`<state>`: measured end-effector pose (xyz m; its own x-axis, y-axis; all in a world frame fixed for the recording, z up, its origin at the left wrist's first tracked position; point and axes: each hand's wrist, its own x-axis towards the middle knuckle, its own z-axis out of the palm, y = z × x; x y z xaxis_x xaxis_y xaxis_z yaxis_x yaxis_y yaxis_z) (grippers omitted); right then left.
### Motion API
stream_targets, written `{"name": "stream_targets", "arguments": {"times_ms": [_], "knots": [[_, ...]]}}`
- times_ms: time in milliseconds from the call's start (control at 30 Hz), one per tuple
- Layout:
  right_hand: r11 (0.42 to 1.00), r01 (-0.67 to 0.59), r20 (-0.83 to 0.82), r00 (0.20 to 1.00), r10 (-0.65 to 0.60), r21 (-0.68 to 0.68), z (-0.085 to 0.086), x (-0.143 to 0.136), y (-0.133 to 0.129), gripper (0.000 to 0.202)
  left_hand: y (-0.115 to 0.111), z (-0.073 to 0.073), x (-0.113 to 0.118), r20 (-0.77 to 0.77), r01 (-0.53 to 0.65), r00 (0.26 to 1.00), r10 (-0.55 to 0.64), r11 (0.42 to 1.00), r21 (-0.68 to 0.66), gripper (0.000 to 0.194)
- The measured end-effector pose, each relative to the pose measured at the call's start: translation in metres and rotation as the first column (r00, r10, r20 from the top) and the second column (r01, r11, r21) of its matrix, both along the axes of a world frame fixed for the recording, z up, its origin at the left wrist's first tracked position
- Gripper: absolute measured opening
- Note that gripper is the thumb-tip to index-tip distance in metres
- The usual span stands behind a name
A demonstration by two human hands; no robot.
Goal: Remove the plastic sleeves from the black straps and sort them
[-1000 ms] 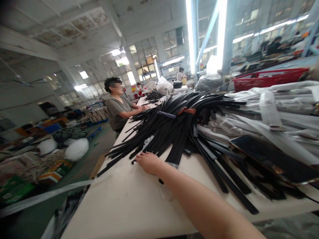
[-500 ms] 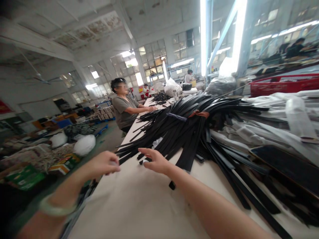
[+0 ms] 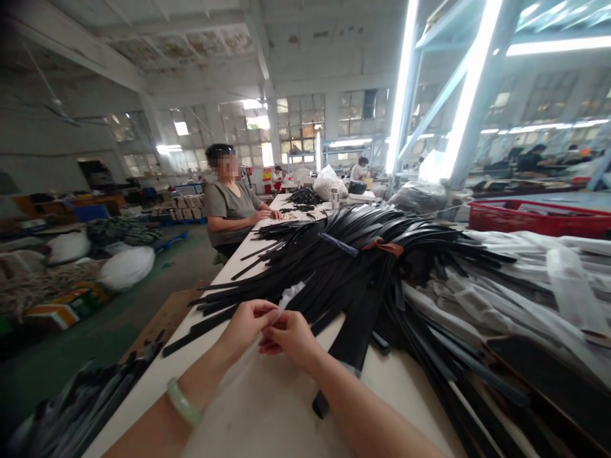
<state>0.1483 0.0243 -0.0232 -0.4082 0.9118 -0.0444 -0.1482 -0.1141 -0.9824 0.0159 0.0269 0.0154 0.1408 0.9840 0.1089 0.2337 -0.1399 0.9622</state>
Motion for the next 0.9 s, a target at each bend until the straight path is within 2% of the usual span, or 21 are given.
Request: {"name": "stream_targets", "arguments": {"times_ms": [100, 233, 467, 567, 667, 800, 900], "knots": [[0.999, -0.040, 0.027, 0.999, 0.040, -0.001, 0.004, 0.000, -0.005, 0.056, 0.002, -0.004, 0.002, 0.042, -0.023, 0.999, 0.023, 1.000, -0.002, 0.033], [1.000, -0.024, 0.058, 0.998, 0.023, 0.016, 0.010, 0.003, -0.005, 0.055, 0.004, -0.006, 0.002, 0.121, -0.049, 0.991, 0.048, 0.999, 0.010, 0.034], [0.997, -0.024, 0.087, 0.996, 0.017, 0.075, 0.009, 0.009, -0.002, 0.055, 0.001, 0.005, 0.002, 0.332, -0.041, 0.941, 0.058, 0.997, -0.057, 0.050], [0.993, -0.063, 0.097, 0.994, 0.053, 0.104, 0.005, 0.009, -0.002, 0.054, 0.001, 0.008, 0.000, 0.369, -0.021, 0.928, 0.054, 0.996, -0.091, 0.059], [0.987, -0.085, 0.103, 0.992, 0.072, 0.138, 0.005, 0.008, -0.002, 0.052, 0.003, 0.007, -0.002, 0.377, -0.049, 0.923, 0.079, 0.995, -0.089, 0.058], [0.977, 0.016, 0.089, 0.995, -0.036, 0.210, 0.010, 0.004, -0.005, 0.046, 0.005, 0.005, -0.002, 0.347, -0.081, 0.933, 0.092, 0.996, -0.048, 0.053], [0.972, 0.090, 0.133, 0.984, -0.121, 0.217, 0.011, 0.002, -0.005, 0.039, 0.003, 0.005, 0.001, 0.314, -0.086, 0.945, 0.093, 0.996, -0.035, 0.053]]}}
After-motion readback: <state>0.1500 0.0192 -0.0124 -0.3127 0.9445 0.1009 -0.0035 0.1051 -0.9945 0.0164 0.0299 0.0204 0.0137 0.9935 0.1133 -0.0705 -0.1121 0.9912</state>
